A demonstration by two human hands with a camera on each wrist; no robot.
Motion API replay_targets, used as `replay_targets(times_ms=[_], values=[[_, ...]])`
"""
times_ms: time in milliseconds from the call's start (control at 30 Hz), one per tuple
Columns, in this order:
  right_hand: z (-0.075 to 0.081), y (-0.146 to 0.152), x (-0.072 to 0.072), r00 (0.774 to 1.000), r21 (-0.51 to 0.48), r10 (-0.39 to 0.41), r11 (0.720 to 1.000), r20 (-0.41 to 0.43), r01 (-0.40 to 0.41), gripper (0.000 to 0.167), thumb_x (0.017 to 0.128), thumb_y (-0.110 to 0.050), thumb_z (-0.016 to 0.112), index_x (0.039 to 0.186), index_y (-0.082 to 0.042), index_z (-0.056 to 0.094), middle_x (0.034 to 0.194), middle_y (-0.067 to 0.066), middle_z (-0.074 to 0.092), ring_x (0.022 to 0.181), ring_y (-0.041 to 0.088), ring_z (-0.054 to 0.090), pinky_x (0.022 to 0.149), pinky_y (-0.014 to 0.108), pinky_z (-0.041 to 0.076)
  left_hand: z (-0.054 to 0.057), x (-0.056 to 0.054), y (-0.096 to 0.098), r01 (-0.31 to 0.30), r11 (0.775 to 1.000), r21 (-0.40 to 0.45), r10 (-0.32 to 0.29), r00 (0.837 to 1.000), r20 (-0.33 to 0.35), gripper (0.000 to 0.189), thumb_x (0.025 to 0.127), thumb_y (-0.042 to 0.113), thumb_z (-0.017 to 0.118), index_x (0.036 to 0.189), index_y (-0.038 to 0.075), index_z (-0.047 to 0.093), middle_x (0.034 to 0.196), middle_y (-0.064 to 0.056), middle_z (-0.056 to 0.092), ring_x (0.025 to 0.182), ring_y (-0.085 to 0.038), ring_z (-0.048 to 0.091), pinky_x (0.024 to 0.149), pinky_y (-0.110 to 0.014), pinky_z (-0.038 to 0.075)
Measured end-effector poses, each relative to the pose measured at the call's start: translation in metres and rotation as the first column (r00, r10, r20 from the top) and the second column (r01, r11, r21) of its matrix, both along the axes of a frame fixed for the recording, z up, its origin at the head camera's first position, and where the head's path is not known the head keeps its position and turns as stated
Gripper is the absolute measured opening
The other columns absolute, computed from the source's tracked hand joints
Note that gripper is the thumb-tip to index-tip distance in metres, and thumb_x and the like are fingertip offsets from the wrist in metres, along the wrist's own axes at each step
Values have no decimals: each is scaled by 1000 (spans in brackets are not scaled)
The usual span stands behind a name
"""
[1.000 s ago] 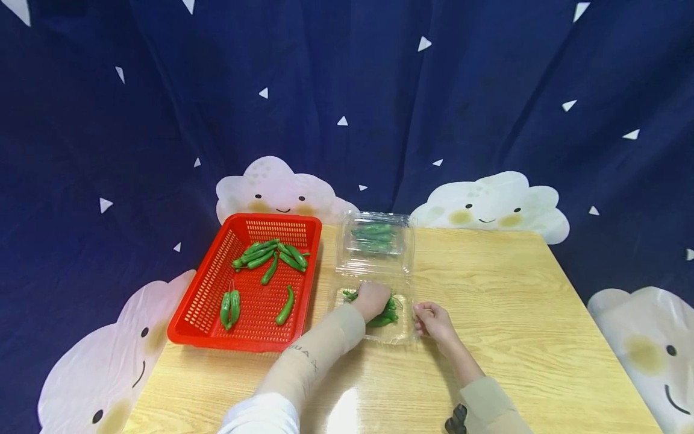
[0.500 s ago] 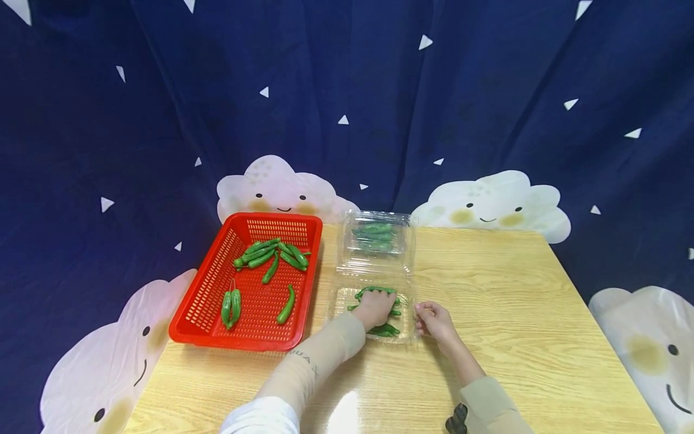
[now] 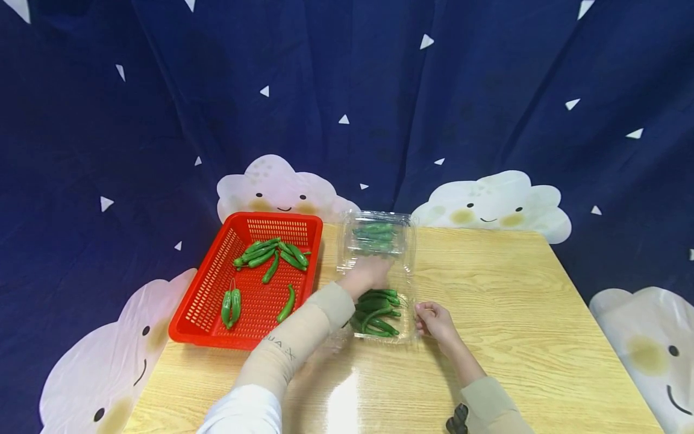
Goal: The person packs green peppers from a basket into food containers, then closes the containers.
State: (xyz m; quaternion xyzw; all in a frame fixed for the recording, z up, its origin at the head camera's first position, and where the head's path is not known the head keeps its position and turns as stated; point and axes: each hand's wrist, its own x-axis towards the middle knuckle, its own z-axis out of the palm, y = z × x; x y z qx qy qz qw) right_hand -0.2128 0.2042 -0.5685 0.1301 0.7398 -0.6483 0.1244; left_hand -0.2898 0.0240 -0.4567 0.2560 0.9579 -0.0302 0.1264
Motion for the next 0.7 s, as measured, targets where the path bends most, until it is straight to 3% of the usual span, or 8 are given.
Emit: replay_targets(times_ms=[67, 167, 233, 333, 467, 600, 667, 700], values=[[0, 0, 0, 1000, 1, 0, 1000, 2, 0, 30, 95, -21, 48, 111, 5, 47, 83, 9, 58, 62, 9, 53, 54, 20, 48, 18, -11, -12, -28, 998, 51, 32, 997, -72, 53, 85, 32, 61, 133, 17, 46, 127, -4, 53, 113, -23, 52, 92, -41, 43], [0, 0, 0, 1000, 5, 2, 1000, 1, -2, 31, 95, -21, 48, 112, 5, 47, 83, 9, 58, 63, 10, 53, 54, 20, 48, 36, -28, -38, -93, 986, 137, 117, 976, -181, 51, 84, 29, 62, 130, 12, 47, 128, -9, 50, 117, -26, 47, 95, -44, 39], [0, 0, 0, 1000, 5, 4, 1000, -2, -4, 31, 95, -21, 48, 111, 5, 47, 82, 9, 58, 63, 10, 54, 54, 20, 48, 40, -40, -59, -154, 969, 192, 199, 949, -245, 49, 83, 25, 62, 126, 7, 49, 126, -12, 51, 116, -29, 47, 93, -43, 40], [0, 0, 1, 1000, 4, 5, 1000, -3, -5, 31, 95, -22, 49, 111, 5, 47, 83, 9, 58, 63, 10, 54, 54, 20, 48, 34, -51, -94, -277, 924, 263, 349, 893, -285, 44, 82, 19, 59, 122, 4, 50, 121, -14, 52, 113, -30, 47, 88, -45, 41], [0, 1, 1, 1000, 9, 3, 1000, -1, -3, 32, 95, -23, 49, 112, 4, 47, 84, 10, 58, 64, 11, 54, 55, 20, 48, 15, -56, -139, -476, 832, 285, 538, 820, -199, 47, 83, 15, 56, 126, 0, 44, 126, -18, 45, 117, -34, 41, 90, -49, 37], [0, 2, 1, 1000, 7, 3, 1000, 0, -3, 34, 94, -25, 50, 112, 4, 47, 84, 9, 57, 65, 12, 54, 55, 21, 48, -5, -48, -179, -633, 736, 240, 664, 744, -77, 48, 87, 17, 53, 128, -3, 40, 126, -24, 41, 118, -39, 38, 91, -55, 35], [0, 2, 1, 1000, 3, 2, 1000, 0, -2, 34, 94, -25, 50, 112, 4, 47, 83, 9, 57, 65, 12, 54, 55, 21, 48, -14, -41, -195, -710, 674, 205, 727, 686, -14, 47, 89, 16, 50, 129, -6, 39, 126, -27, 39, 116, -42, 37, 89, -57, 36], [0, 2, 1, 1000, 3, 2, 1000, 0, -2, 34, 94, -25, 50, 112, 4, 47, 83, 9, 57, 65, 12, 54, 55, 21, 48, -17, -37, -202, -757, 627, 185, 767, 641, 23, 47, 90, 16, 49, 130, -7, 39, 127, -29, 38, 116, -44, 37, 89, -58, 36]])
